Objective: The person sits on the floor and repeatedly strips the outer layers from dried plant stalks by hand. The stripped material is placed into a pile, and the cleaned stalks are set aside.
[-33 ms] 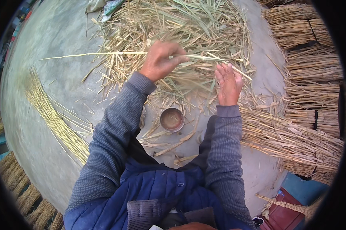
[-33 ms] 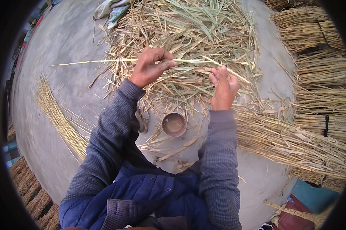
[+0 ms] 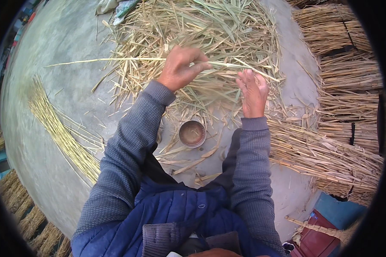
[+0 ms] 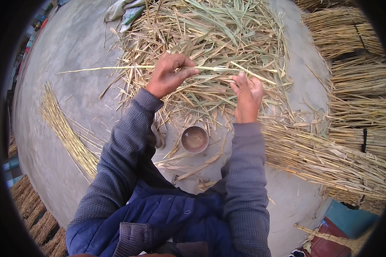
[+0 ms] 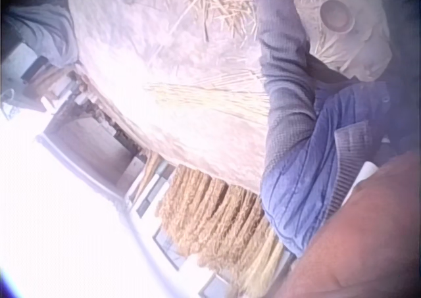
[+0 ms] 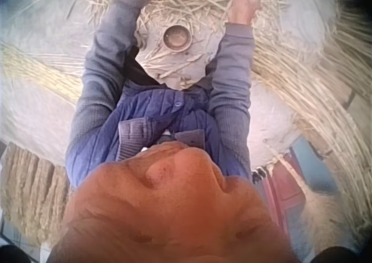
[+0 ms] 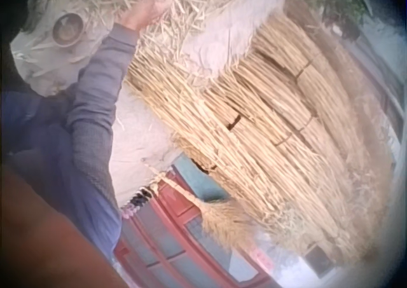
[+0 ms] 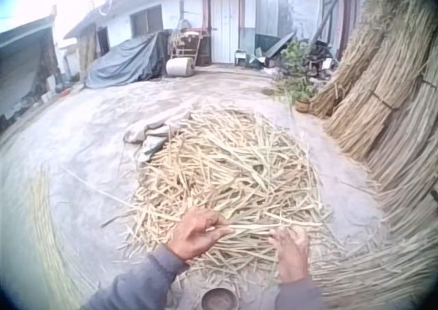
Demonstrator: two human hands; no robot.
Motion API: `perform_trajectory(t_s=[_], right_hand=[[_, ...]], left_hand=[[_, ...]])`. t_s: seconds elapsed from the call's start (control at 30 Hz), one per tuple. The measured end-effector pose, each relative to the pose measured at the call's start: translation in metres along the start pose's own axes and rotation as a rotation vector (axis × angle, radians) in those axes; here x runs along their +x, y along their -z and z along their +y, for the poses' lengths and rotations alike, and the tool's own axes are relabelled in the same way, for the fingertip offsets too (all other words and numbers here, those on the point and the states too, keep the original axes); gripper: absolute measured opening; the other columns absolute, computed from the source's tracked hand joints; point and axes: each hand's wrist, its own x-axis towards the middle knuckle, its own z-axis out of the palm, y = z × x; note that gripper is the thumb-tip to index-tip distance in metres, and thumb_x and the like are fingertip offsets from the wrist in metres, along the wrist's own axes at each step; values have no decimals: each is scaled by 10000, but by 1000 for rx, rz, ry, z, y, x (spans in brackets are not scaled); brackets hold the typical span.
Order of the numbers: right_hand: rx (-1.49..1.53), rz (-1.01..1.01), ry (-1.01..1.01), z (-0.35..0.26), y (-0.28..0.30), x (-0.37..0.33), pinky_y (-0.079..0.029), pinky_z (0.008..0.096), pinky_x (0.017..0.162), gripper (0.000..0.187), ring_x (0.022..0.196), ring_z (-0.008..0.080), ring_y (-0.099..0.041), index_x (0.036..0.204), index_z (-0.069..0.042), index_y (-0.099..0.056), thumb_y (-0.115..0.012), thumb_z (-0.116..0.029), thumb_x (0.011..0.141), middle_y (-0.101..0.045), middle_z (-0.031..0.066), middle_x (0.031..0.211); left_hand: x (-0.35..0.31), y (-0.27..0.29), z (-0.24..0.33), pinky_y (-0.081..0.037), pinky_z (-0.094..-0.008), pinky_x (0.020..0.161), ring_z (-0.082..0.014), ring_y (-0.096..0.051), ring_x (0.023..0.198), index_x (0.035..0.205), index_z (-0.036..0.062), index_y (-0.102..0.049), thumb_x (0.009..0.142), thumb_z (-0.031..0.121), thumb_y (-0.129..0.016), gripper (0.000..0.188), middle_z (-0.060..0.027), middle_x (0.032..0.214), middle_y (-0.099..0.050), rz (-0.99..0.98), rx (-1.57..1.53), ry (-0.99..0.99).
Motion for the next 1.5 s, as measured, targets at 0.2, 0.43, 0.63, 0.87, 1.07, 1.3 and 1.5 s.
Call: perform_trajectory(t_s=[0.2,0.43,0.63,0.87,1.07,1.3,1.5], right_hand=[[-189,-399,78,2,-19,-19,-573,281,780,388,886,167,-692,1225,63,-587,-696,-194,955,-704,133,1002],[-174,-221,258,-16,-7,-15,-587,267,640,282,715,161,-710,1039,44,-637,-669,-229,977,-722,145,851],[-268,-195,321,-21,1,-17,-558,254,627,250,687,127,-677,994,27,-638,-675,-220,974,-706,107,810],[-400,-271,582,-19,-5,-35,-517,239,599,118,664,105,-635,925,-7,-670,-719,-113,931,-682,57,782],[-469,-516,642,-23,-18,-56,-499,259,588,88,667,110,-629,922,-7,-673,-714,-84,927,-667,58,762],[-225,-387,449,-28,-2,-54,-548,256,671,167,770,153,-682,1085,35,-633,-656,-70,957,-693,114,909],[-538,-171,151,-21,10,-9,-566,246,718,391,854,166,-698,1239,86,-548,-664,-170,967,-705,165,1062]], left_hand=[[-3,-21,7,-440,-366,689,-255,-613,664,848,55,-710,805,211,-794,183,-76,732,-676,-122,6,48],[-3,-10,-4,-498,-342,629,-222,-657,719,872,30,-707,826,163,-791,163,-86,740,-678,-89,-12,17],[-9,-14,-4,-487,-351,641,-225,-642,716,891,49,-713,831,177,-791,162,-67,782,-689,-115,-91,49],[-2,-16,1,-471,-363,689,-245,-592,692,862,72,-699,825,200,-786,159,-52,745,-670,-87,69,-23],[-1,-19,-10,-460,-366,731,-261,-610,700,850,85,-682,810,212,-791,172,-56,736,-669,-47,147,-45],[1,-13,-23,-429,-358,753,-242,-632,646,805,93,-647,805,229,-801,205,-35,673,-656,-32,210,7],[0,-24,-9,-420,-353,713,-232,-627,641,783,92,-641,775,155,-809,179,-46,696,-658,21,139,-79]])
